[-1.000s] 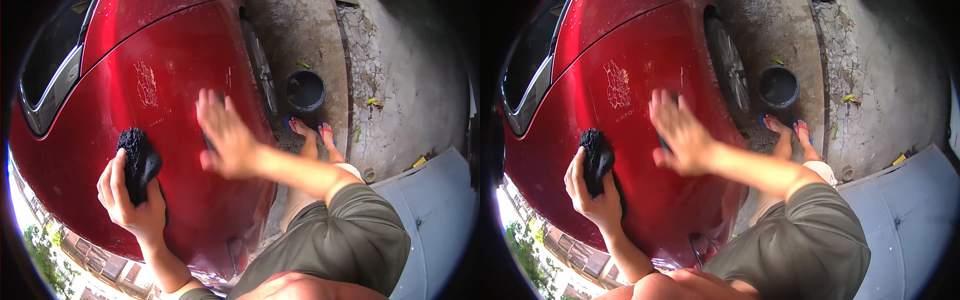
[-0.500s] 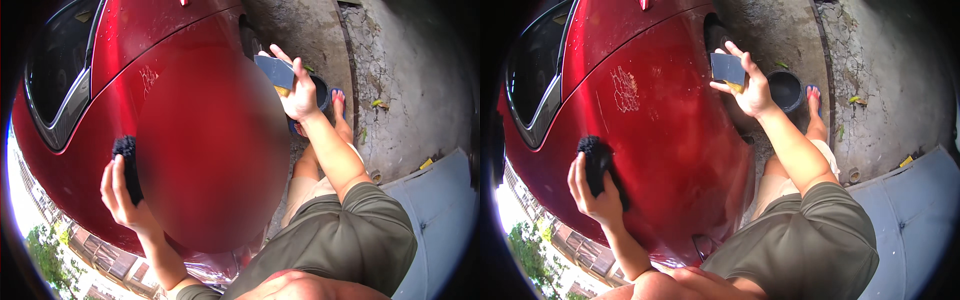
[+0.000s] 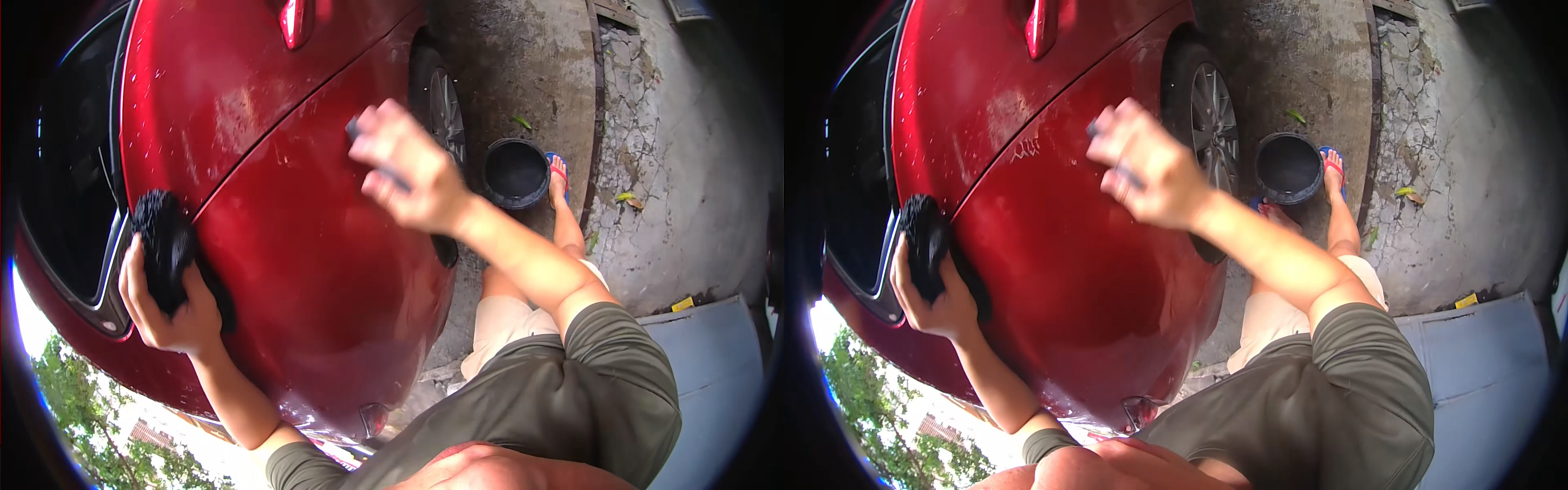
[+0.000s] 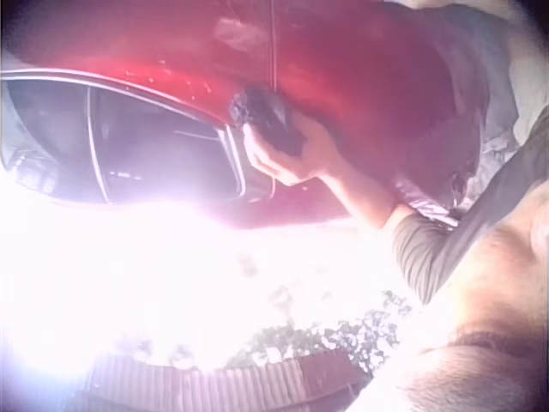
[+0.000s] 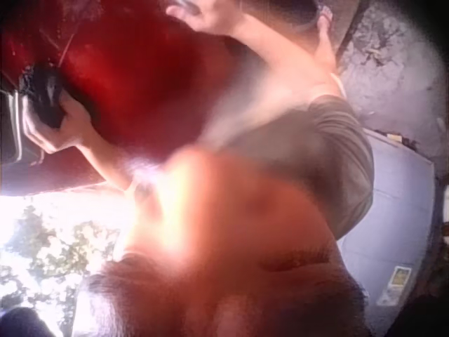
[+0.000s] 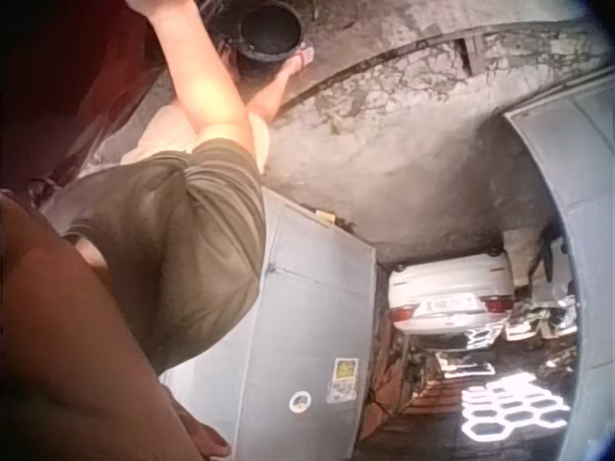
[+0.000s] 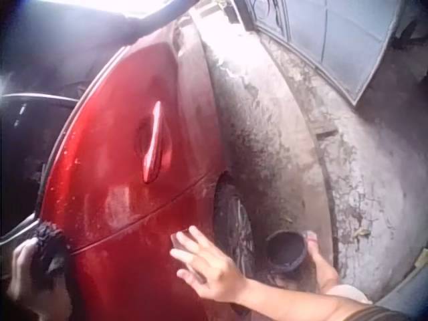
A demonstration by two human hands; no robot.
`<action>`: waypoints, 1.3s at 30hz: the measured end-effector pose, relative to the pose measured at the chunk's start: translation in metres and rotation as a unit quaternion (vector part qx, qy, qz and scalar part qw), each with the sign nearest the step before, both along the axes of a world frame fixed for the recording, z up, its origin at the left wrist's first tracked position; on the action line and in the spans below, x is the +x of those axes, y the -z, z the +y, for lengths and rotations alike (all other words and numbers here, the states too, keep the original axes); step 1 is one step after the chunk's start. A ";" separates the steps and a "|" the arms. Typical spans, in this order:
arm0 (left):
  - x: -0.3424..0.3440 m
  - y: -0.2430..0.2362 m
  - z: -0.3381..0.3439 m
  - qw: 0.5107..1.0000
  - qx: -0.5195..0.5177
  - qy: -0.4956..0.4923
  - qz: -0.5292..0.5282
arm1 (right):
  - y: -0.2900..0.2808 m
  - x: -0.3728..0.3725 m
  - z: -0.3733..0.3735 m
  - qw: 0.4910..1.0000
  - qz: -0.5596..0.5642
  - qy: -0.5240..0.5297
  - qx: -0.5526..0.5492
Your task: The person is wet sanding the side panel of a red car. They use a black cloth to wipe the surface and a sanding block to scrub the panel, frequently dipping both tools into a bucket of water.
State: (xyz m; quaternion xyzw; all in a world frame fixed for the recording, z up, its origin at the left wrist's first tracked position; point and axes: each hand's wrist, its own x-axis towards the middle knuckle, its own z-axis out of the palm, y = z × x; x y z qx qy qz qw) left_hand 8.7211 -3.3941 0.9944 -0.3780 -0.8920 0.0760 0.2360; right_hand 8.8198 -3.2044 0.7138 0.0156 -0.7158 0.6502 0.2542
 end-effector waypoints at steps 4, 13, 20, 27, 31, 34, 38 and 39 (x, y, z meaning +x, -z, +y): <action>0.000 -0.003 -0.005 1.000 0.010 -0.019 -0.016 | -0.001 0.009 -0.030 0.995 -0.015 -0.067 0.070; -0.001 -0.008 -0.024 0.999 0.003 -0.028 -0.041 | -0.046 -0.011 -0.048 0.999 0.009 -0.037 0.033; -0.002 -0.008 -0.022 0.997 0.025 -0.026 -0.070 | -0.056 -0.054 -0.036 0.998 0.045 0.032 0.012; -0.001 -0.007 -0.017 0.995 0.042 -0.029 -0.082 | -0.021 -0.070 -0.013 0.998 0.020 0.064 -0.022; 0.003 -0.007 -0.021 0.995 0.049 -0.039 -0.071 | -0.036 -0.073 -0.032 0.993 0.109 0.049 -0.018; 0.001 -0.008 -0.018 0.994 0.056 -0.020 -0.086 | -0.003 -0.076 -0.007 0.986 -0.049 0.133 -0.088; 0.001 -0.011 -0.019 0.993 0.062 -0.008 -0.099 | -0.054 -0.074 -0.038 0.988 0.128 0.056 -0.059; 0.001 -0.010 -0.019 0.993 0.062 -0.007 -0.100 | -0.041 -0.078 -0.031 0.989 0.133 0.069 -0.019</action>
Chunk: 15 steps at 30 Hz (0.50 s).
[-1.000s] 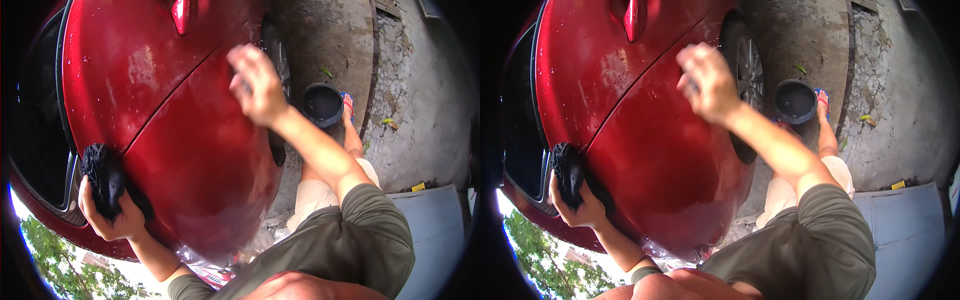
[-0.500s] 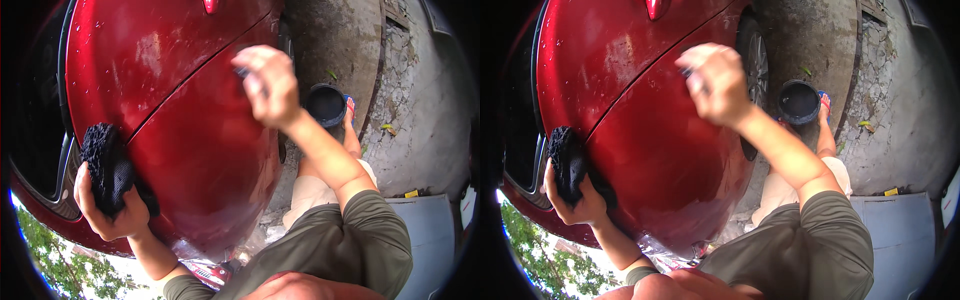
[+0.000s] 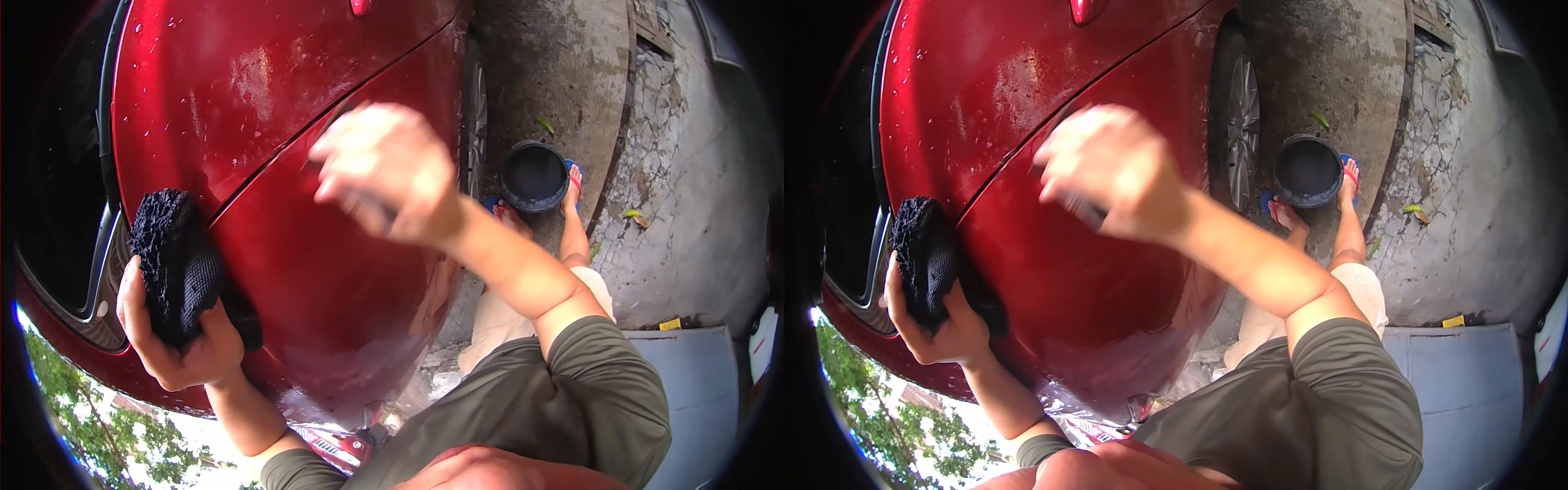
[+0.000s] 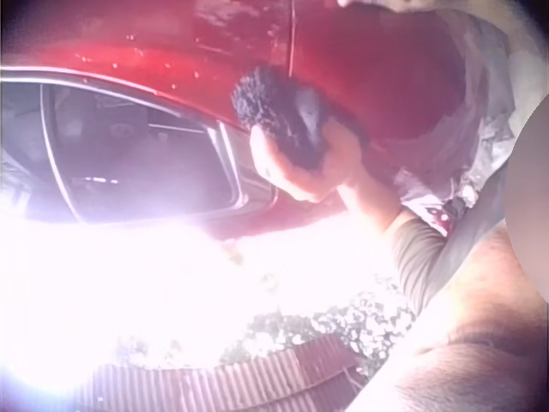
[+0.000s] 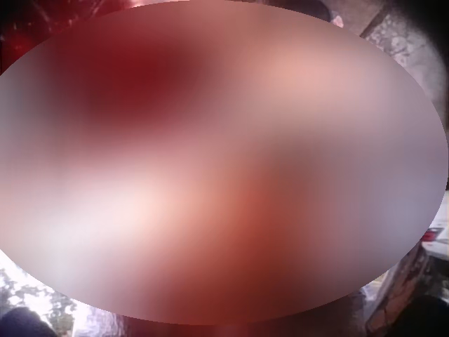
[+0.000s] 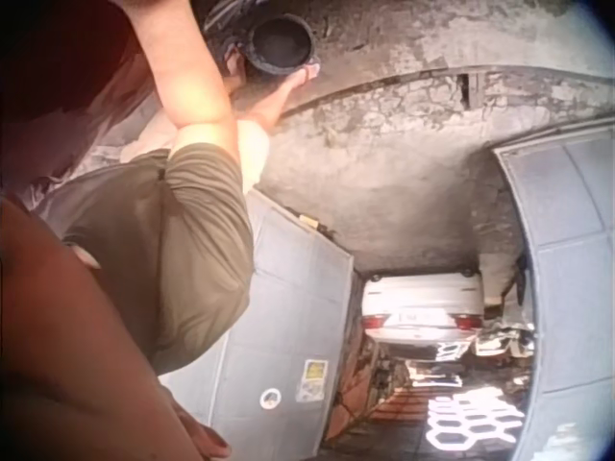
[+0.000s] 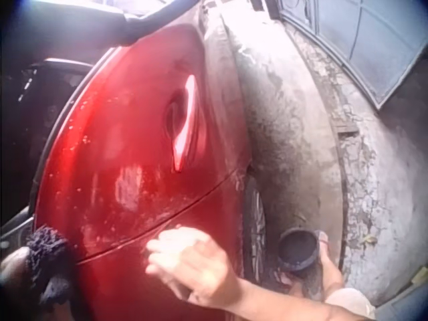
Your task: The person is wet sanding the side panel of a red car. They use a black cloth to wipe the surface and a sanding block to scrub the panel, frequently dipping both tools into a bucket of water.
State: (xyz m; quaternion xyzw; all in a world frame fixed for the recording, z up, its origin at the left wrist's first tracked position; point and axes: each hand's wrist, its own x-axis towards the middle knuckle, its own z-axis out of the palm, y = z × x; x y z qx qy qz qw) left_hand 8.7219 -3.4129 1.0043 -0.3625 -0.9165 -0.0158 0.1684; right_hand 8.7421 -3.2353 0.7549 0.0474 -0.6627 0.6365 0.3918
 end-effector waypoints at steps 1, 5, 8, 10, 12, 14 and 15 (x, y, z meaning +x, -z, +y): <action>0.000 0.002 -0.001 1.000 0.000 0.000 -0.005 | 0.017 -0.003 0.006 0.999 -0.001 0.018 0.038; 0.002 0.001 -0.003 0.999 -0.019 -0.018 0.023 | 0.016 0.002 -0.001 0.995 -0.089 0.035 -0.029; 0.004 -0.001 -0.004 0.999 -0.028 -0.029 0.031 | -0.022 0.004 -0.014 1.000 -0.029 -0.004 0.009; 0.003 0.003 -0.002 0.999 -0.019 -0.024 0.016 | 0.033 -0.007 0.014 0.996 -0.052 0.059 0.038; 0.002 0.003 0.002 1.000 -0.005 -0.021 0.012 | 0.047 -0.006 0.021 0.988 -0.119 0.095 0.014; 0.007 -0.002 -0.002 0.999 -0.026 -0.028 0.021 | -0.006 -0.002 -0.003 0.999 -0.023 0.024 0.009; 0.007 -0.001 -0.003 0.999 -0.027 -0.026 0.018 | -0.035 0.005 -0.023 0.999 -0.040 0.025 -0.009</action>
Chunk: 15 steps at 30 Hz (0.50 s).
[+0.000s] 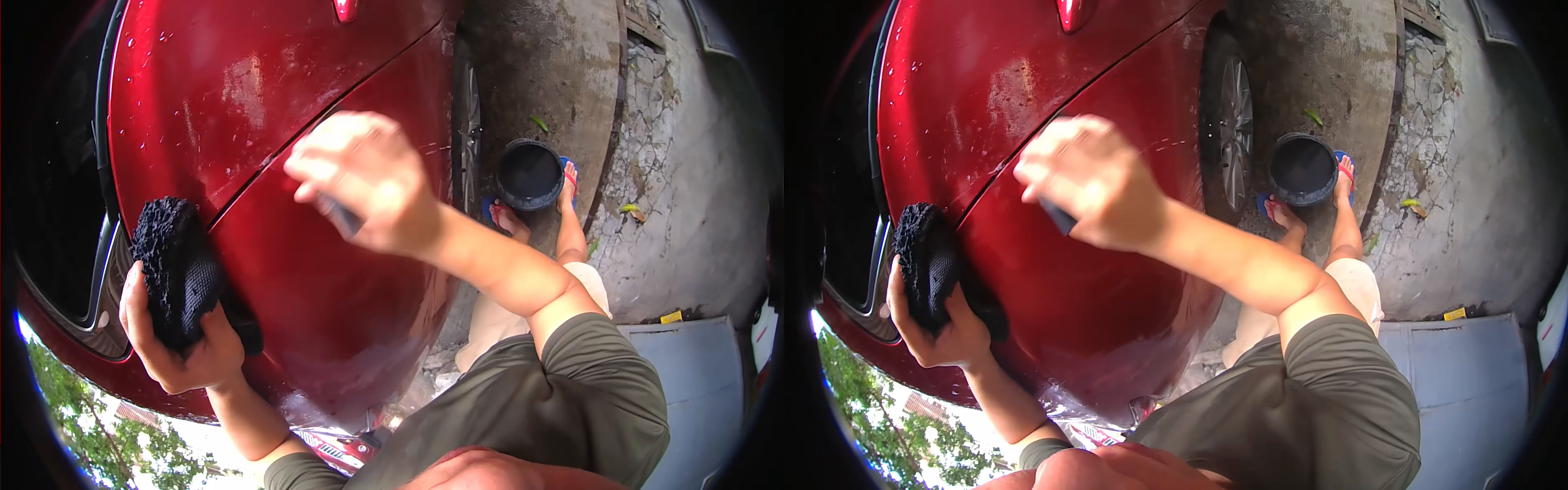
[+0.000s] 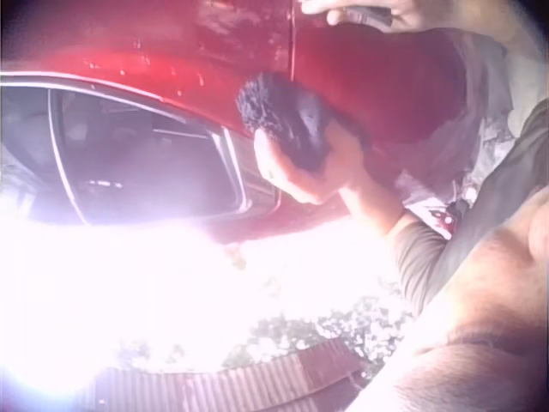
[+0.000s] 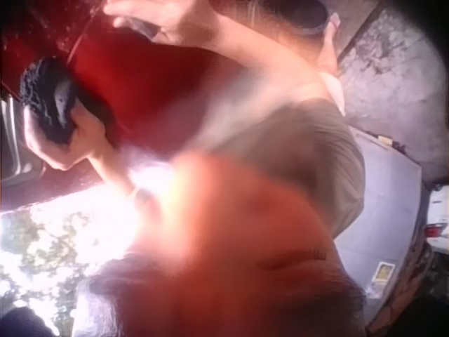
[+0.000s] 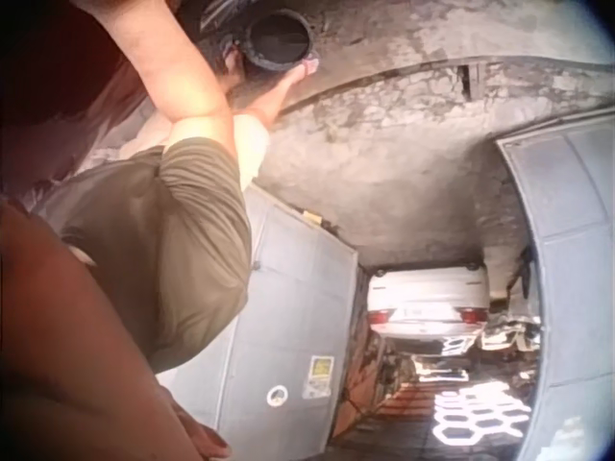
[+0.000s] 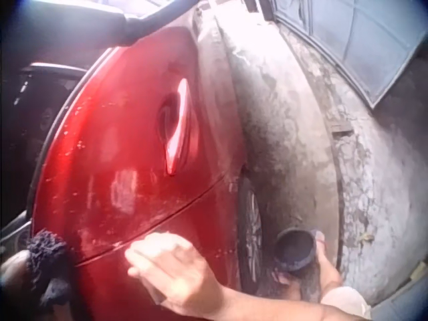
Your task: The person is wet sanding the side panel of a red car. They use a black cloth to wipe the surface and a sanding block to scrub the panel, frequently dipping both tools into a bucket of water.
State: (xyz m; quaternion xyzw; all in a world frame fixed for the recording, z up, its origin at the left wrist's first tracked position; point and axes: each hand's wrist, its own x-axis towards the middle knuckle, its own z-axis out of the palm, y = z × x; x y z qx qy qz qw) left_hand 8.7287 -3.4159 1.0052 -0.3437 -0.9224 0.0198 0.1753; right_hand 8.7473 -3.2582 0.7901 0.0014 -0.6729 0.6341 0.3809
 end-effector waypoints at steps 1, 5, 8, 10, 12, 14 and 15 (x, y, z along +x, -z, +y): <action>0.000 0.002 -0.002 1.000 0.014 -0.005 0.002 | 0.010 0.000 0.005 1.000 0.005 -0.003 0.024; -0.003 0.003 0.005 0.999 0.027 0.006 -0.018 | 0.074 -0.007 0.038 0.988 -0.127 0.085 0.008; 0.000 -0.002 0.002 1.000 0.013 -0.001 0.000 | -0.004 0.004 0.002 1.000 -0.011 0.014 0.015; 0.000 0.003 0.000 0.999 0.032 0.004 -0.005 | 0.016 0.001 0.007 0.999 0.022 -0.011 0.028; -0.001 0.003 0.000 0.999 0.050 0.008 -0.004 | 0.061 -0.009 0.037 0.988 -0.105 0.105 0.033; -0.002 0.001 0.002 1.000 0.020 0.018 -0.011 | 0.060 -0.006 0.024 0.987 -0.127 0.101 -0.010; 0.000 -0.001 0.000 1.000 0.015 0.010 -0.011 | 0.032 -0.008 0.013 0.999 -0.010 0.049 0.008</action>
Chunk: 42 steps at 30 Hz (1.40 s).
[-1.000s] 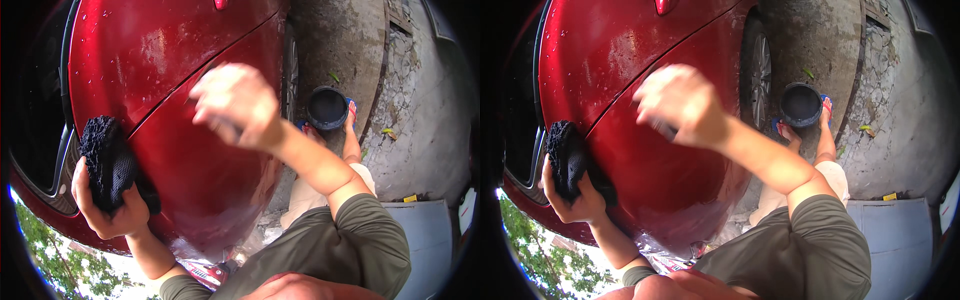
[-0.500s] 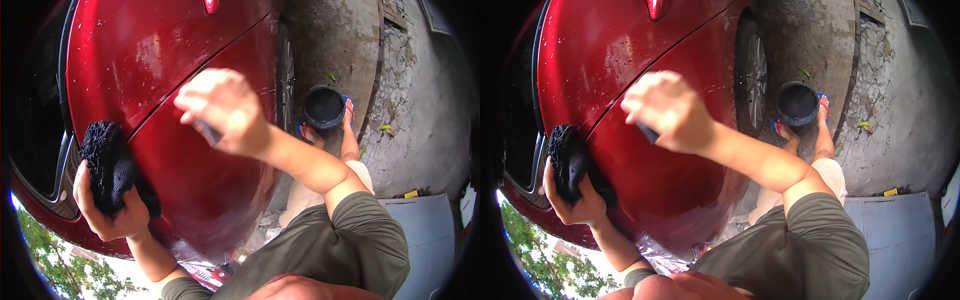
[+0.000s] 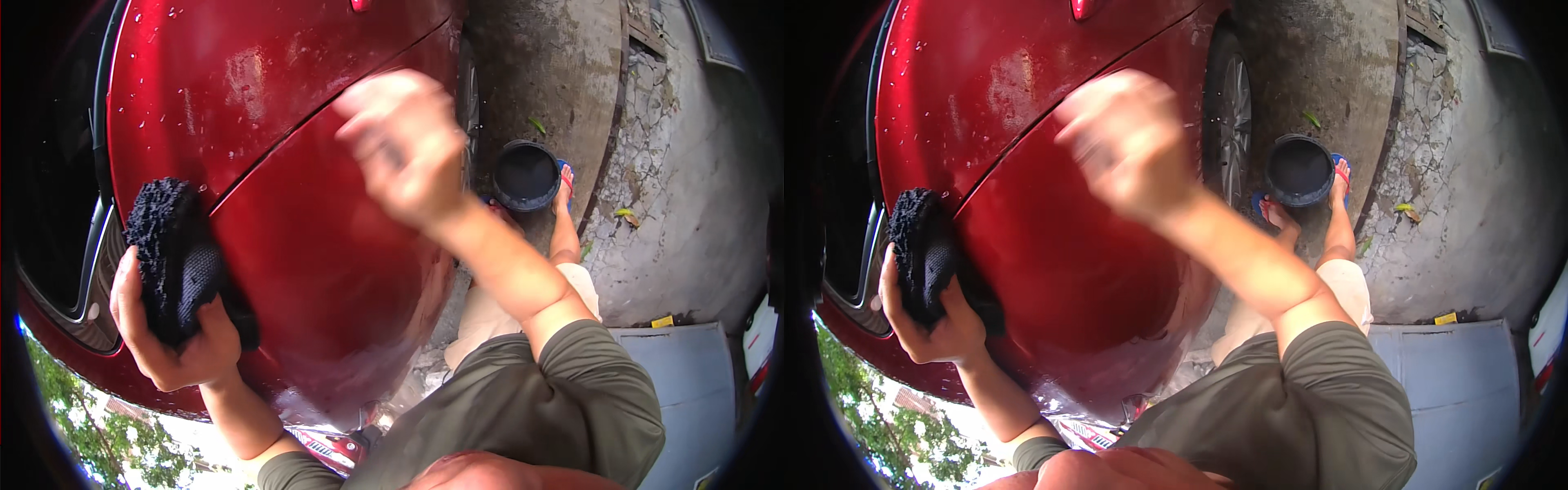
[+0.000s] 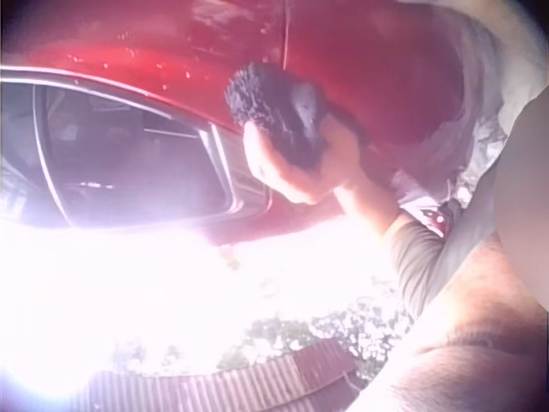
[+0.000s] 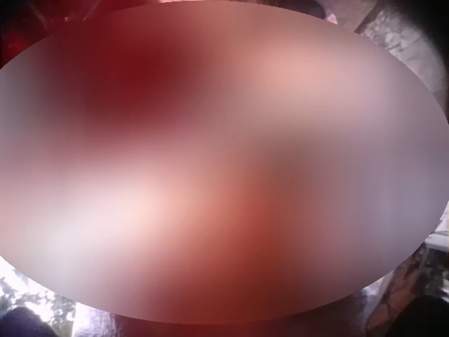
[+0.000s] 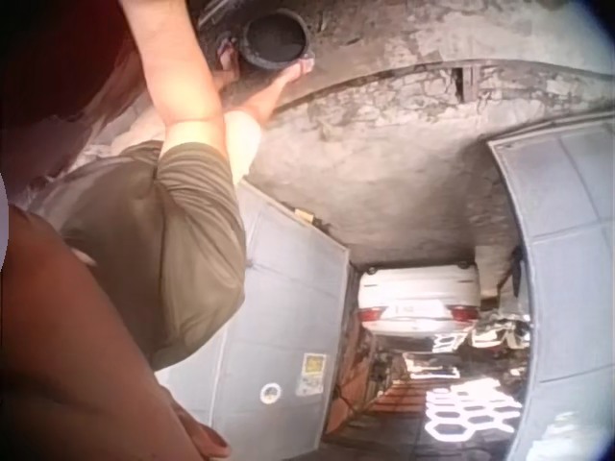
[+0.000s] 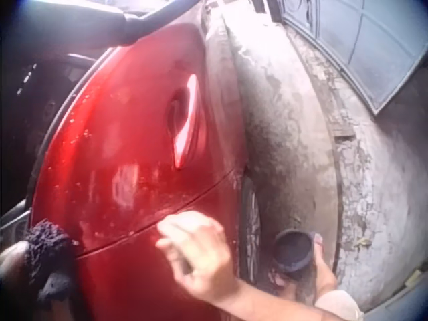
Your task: The person is wet sanding the side panel of a red car. They use a black cloth to wipe the surface and a sanding block to scrub the panel, frequently dipping both tools into a bucket of water.
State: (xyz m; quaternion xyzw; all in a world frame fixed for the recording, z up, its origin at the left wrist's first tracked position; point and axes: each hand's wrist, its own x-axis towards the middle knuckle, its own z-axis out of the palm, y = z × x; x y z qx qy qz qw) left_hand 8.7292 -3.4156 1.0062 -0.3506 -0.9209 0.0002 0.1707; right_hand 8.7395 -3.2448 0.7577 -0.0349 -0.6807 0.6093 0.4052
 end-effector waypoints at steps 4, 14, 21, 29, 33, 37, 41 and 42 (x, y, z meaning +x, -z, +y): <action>0.001 0.004 -0.005 1.000 0.008 -0.010 0.005 | 0.007 -0.002 -0.001 1.000 0.025 -0.005 0.003; -0.002 0.006 0.005 1.000 0.024 0.001 -0.003 | 0.026 0.004 0.007 0.992 -0.112 0.051 0.007; 0.004 0.006 0.003 0.999 0.037 -0.012 0.009 | -0.027 0.011 -0.019 1.000 0.002 -0.023 0.017; 0.007 0.011 0.000 0.995 0.098 -0.030 0.015 | -0.050 0.013 -0.038 0.999 0.014 -0.023 0.023; 0.005 0.000 0.007 0.995 0.096 0.003 -0.034 | -0.033 0.015 -0.021 0.998 -0.060 0.031 0.017; 0.009 0.011 0.008 0.986 0.162 -0.046 -0.011 | -0.074 0.021 -0.039 0.998 -0.002 -0.049 0.028; 0.003 0.001 0.014 0.994 0.113 -0.002 0.002 | -0.030 0.012 -0.011 0.996 -0.084 0.037 0.017; 0.003 0.008 0.011 0.991 0.131 -0.003 0.001 | -0.051 0.014 -0.022 0.999 -0.015 -0.007 0.028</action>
